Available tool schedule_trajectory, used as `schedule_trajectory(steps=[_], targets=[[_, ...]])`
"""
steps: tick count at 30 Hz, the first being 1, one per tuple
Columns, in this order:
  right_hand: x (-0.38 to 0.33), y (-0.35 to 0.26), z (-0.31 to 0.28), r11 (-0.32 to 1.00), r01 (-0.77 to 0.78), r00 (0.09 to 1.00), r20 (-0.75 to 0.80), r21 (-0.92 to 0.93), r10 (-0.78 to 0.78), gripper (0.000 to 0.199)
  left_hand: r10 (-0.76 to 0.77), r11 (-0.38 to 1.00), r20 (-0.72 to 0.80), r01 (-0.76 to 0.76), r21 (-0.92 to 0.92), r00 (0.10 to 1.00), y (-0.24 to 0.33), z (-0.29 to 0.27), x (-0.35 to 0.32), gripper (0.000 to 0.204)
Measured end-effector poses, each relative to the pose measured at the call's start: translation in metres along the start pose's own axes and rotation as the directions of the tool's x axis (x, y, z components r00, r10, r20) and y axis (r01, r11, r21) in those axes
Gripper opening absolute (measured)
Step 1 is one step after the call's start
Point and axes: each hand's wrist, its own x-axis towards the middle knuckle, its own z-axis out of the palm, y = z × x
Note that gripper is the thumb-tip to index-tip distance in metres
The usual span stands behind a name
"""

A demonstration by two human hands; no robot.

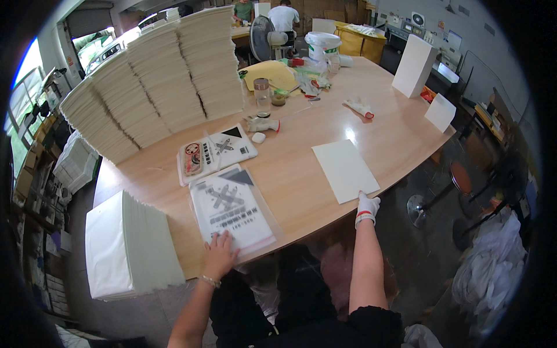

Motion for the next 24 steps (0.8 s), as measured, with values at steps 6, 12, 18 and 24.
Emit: schedule_trajectory(steps=[6, 12, 18, 24], targets=[[0.011, 0.052, -0.030, 0.672, -0.389, 0.862, 0.506, 0.630, 0.026, 0.014, 0.095, 0.993, 0.019, -0.096, 0.069, 0.995, 0.012, -0.005, 0.011, 0.036], [-0.020, 0.051, -0.049, 0.737, -0.159, 0.909, 0.388, 0.657, -0.150, 0.018, 0.192, 0.946, -0.048, -0.171, 0.277, 0.980, 0.014, 0.002, 0.022, 0.007], [-0.129, 0.040, -0.115, 0.694, -0.100, 0.763, 0.503, 0.713, -0.407, 0.035, 0.073, 0.996, -0.093, -0.068, 0.059, 0.993, 0.001, 0.006, 0.029, 0.009], [-0.194, 0.065, -0.128, 0.824, -0.355, 0.366, 0.877, 0.442, -0.312, 0.034, 0.084, 0.982, -0.285, -0.129, -0.141, 0.955, -0.019, 0.021, 0.023, 0.015]])
